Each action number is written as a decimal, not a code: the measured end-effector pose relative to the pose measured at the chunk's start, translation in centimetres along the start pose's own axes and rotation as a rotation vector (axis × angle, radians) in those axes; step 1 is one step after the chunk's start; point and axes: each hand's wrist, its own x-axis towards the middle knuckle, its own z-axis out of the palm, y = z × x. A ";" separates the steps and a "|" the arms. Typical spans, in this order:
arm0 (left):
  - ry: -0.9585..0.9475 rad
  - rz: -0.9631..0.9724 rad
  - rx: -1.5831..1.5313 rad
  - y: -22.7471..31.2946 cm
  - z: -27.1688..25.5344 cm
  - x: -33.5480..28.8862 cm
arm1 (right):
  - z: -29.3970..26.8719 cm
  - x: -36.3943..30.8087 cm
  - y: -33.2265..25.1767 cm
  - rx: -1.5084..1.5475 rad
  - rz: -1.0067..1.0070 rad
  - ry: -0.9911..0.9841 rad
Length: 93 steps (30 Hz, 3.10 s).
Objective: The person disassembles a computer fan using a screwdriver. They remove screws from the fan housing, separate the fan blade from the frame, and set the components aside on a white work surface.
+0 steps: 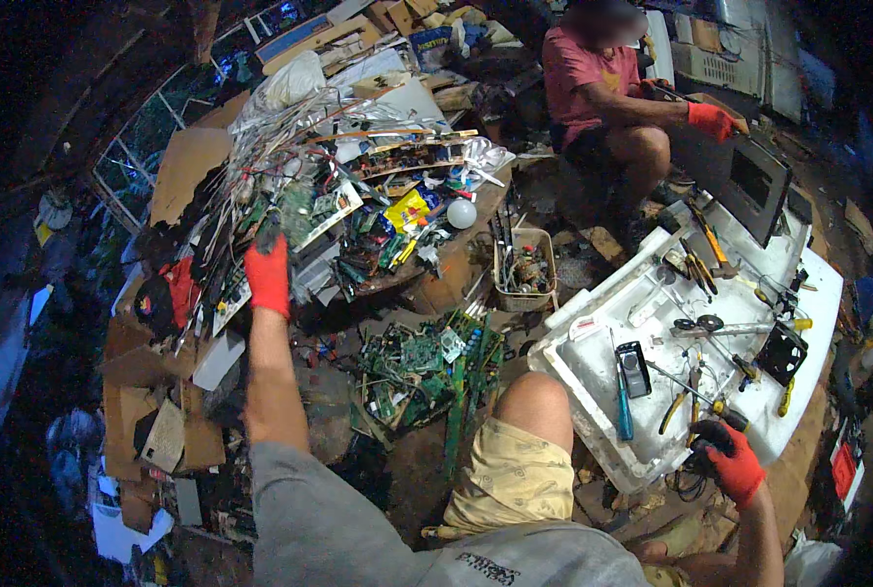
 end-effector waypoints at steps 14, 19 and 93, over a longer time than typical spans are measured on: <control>0.024 -0.094 0.690 -2.0 0.9 6.9 | 0.8 -1.0 -0.4 -0.219 -0.054 0.056; 0.097 -0.081 -0.104 -2.5 -0.4 6.2 | 0.7 -0.7 -0.4 -0.348 -0.114 0.088; -0.896 -0.483 -1.612 40.4 17.7 -34.7 | 3.7 -6.3 -5.1 -0.302 -0.658 0.368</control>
